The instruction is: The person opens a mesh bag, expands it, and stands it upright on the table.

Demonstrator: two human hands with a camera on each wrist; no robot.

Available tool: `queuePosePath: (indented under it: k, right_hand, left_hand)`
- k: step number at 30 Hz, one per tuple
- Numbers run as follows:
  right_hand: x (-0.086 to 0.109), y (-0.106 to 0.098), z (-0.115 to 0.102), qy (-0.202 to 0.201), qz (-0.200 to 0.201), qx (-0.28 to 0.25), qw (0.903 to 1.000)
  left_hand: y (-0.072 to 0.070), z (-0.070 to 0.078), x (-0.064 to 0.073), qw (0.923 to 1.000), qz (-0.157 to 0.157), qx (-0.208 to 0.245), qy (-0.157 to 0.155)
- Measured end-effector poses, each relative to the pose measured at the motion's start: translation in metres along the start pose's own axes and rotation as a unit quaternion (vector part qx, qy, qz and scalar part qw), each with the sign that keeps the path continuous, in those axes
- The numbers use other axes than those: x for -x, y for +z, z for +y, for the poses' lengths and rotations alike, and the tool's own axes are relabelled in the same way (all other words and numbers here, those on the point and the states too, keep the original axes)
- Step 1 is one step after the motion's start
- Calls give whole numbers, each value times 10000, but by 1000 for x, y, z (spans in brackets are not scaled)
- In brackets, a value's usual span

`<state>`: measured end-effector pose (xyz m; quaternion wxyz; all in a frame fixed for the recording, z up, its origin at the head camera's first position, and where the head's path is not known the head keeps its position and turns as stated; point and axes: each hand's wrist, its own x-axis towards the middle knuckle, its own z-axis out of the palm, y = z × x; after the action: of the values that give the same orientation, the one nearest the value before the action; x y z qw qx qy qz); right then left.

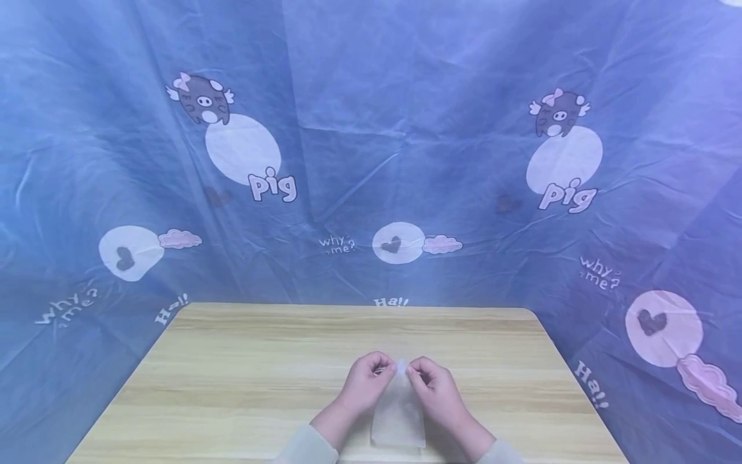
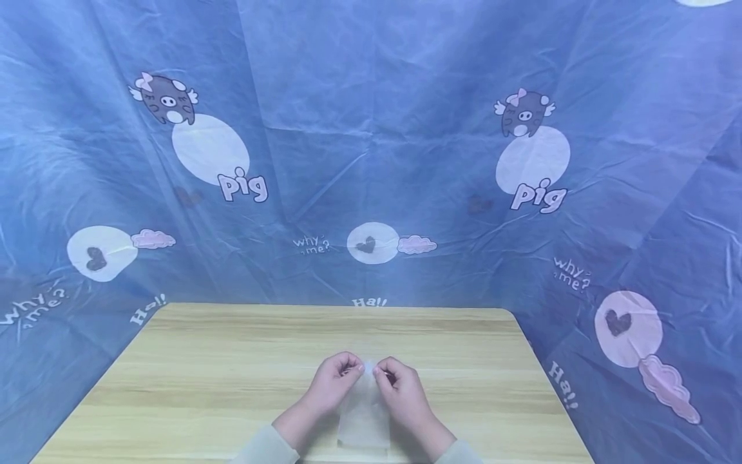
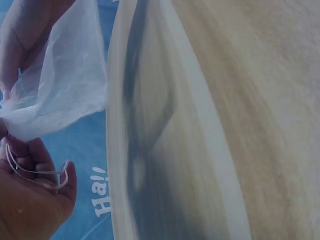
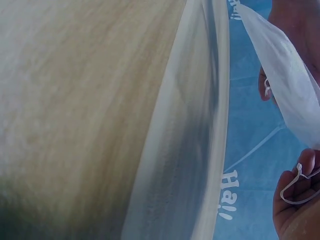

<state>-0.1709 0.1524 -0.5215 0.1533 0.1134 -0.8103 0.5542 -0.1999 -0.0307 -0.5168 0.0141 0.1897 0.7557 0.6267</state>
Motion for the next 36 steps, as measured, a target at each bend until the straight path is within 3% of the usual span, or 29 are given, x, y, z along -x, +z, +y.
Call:
queuePosePath:
  k: [6,10,23,36]
  right_hand:
    - [0,2,1,-69,-148,-20,9999]
    - [-1,5,0,-102,-215,-12,9997]
    - [0,14,1,23,178,-2,9998]
    - [2,16,4,-323,500,32,9982]
  left_hand:
    - [-4,3,2,9992,-291,-111,-246]
    - [-4,2,4,9989,-409,-121,-218]
    - [-1,-3,2,9989,-435,-52,-140]
    - [3,-5,0,9996,-269,29,-28]
